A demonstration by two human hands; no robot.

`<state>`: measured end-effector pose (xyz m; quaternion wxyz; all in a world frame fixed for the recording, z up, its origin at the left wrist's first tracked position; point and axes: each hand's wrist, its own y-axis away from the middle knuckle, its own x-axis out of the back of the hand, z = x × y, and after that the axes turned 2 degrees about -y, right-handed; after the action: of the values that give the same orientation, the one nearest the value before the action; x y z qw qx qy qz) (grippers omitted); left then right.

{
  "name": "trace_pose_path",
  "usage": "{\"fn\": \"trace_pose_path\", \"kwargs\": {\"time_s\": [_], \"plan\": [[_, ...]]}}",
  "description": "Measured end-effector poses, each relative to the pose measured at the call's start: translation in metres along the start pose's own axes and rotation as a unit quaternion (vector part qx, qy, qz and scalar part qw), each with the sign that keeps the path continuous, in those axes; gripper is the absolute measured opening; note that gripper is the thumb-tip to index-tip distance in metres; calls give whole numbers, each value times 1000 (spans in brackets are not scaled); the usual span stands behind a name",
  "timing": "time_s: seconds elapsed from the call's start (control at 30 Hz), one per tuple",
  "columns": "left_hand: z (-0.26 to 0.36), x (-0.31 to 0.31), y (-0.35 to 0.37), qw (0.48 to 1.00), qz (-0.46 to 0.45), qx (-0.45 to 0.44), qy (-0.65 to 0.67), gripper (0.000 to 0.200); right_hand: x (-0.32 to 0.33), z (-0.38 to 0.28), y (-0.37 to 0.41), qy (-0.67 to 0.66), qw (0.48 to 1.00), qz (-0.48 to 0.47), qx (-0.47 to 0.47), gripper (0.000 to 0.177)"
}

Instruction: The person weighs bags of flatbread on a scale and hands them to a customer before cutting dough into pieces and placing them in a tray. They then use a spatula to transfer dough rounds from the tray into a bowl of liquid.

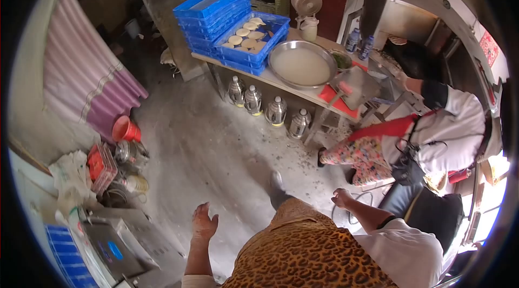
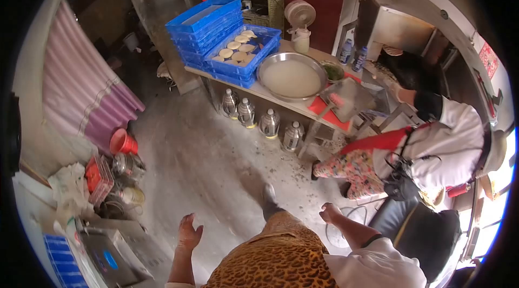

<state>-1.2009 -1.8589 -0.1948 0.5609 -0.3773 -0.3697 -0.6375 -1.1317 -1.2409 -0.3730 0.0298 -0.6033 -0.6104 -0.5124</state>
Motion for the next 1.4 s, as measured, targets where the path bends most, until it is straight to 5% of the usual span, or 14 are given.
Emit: {"fn": "trace_pose_path", "kwargs": {"time_s": [0.13, 0.2, 0.37, 0.47, 0.53, 0.73, 0.8, 0.87, 0.93, 1.0, 1.07, 1.17, 1.23, 1.4], "plan": [[-39, -3, -125, 999, -3, 29, -36, 65, -20, -87, -153, -63, 982, 99, 150, 27], [-63, -13, -167, 993, -56, 79, -68, 69, 5, -175, -251, 121, 945, 97, 286, 22], [-59, 30, -303, 995, -85, 44, -25, 67, 211, -536, -297, -58, 931, 198, 301, 21], [-56, 55, -432, 999, -22, -6, 41, 55, 294, -640, -396, -31, 870, 300, 391, 30], [-42, 69, -534, 994, 7, -75, 75, 49, 332, -685, -467, -21, 861, 365, 353, 31], [85, 97, -811, 892, 12, -422, 162, 33, 336, -720, -587, 278, 919, 271, 65, 36], [117, 99, -869, 851, -45, -496, 166, 33, 341, -735, -587, 260, 940, 208, 77, 32], [126, 85, -911, 822, -115, -523, 191, 31, 366, -746, -575, 235, 955, 156, 88, 31], [128, 73, -924, 809, -178, -528, 188, 29, 390, -739, -516, 53, 923, 264, 276, 36], [131, 79, -927, 787, -215, -549, 182, 29, 409, -763, -421, -40, 904, 358, 232, 43], [132, 80, -931, 766, -239, -568, 184, 28, 409, -749, -359, -120, 933, 333, 61, 45], [128, 66, -936, 767, -265, -554, 186, 28, 403, -702, -312, 83, 954, 249, -146, 31], [132, 67, -938, 772, -280, -547, 160, 27, 389, -660, -311, 69, 951, 191, -232, 27], [137, 73, -935, 775, -295, -541, 142, 25, 360, -629, -359, 94, 947, 145, -273, 32]]}}
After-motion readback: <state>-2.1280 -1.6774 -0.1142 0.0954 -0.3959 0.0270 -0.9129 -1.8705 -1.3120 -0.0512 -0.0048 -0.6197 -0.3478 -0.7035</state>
